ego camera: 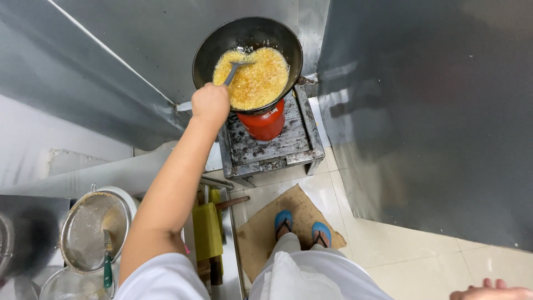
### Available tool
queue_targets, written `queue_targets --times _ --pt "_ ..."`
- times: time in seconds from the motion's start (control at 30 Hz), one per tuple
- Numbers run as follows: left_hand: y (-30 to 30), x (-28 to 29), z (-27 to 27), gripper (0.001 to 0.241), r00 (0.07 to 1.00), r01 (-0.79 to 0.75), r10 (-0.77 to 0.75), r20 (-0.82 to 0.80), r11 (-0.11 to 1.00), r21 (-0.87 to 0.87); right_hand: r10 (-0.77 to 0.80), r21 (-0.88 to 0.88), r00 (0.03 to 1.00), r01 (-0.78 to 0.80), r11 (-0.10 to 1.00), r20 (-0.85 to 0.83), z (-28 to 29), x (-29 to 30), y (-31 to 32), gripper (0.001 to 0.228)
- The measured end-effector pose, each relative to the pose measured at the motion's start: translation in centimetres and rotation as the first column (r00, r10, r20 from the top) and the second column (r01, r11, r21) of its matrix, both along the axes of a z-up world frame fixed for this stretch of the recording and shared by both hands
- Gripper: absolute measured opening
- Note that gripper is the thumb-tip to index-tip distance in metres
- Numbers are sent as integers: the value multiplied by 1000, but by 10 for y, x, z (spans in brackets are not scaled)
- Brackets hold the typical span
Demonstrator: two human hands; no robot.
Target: Frying a food mixture in a pan, stirring it with a spatula, and spreading the finished product onto paper-lined trays to drain.
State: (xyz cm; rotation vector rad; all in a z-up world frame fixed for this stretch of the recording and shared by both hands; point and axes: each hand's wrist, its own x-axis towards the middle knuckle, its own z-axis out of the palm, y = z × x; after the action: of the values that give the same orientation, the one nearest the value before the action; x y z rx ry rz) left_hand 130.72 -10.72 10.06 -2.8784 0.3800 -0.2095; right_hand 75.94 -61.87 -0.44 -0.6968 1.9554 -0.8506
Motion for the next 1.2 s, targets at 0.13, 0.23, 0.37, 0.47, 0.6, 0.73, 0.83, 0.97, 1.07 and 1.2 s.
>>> queue_targets --times 0.13,0.23,0.37,0.47,0.6,0.73,0.83,0.97,1.07,1.2 --pt "8 -39 28 23 991 -7 19 -131 996 90 332 -87 929 -348 933 -163 -134 -49 -17 48" --pt "9 -65 56 24 979 -15 46 -197 988 155 497 190 851 -466 864 -171 -214 -77 -26 53" --pt "16 -83 79 29 963 10 54 -265 972 236 817 479 573 -699 531 -70 -211 -74 8 77" --pt "13 -102 129 31 946 -17 92 -309 971 238 954 542 284 -788 290 -96 -207 -81 27 78" --pt "19 -115 190 40 944 -43 102 -314 981 189 946 550 317 -780 299 -64 -193 -88 55 69" --pt "18 -117 201 41 917 -29 124 -379 969 245 921 518 384 -777 357 -59 -196 -99 66 63" --pt "15 -110 176 38 918 -17 108 -382 972 234 869 485 493 -752 446 -36 -200 -107 70 59" --pt "19 -91 133 44 937 -19 58 -344 993 116 800 500 595 -672 546 -73 -224 -119 73 55" --pt "14 -77 109 51 954 -17 32 -299 998 55 813 503 579 -683 530 -71 -221 -124 76 57" --pt "13 -43 57 43 974 -11 15 -224 1000 19 756 457 654 -664 592 -28 -219 -134 92 48"
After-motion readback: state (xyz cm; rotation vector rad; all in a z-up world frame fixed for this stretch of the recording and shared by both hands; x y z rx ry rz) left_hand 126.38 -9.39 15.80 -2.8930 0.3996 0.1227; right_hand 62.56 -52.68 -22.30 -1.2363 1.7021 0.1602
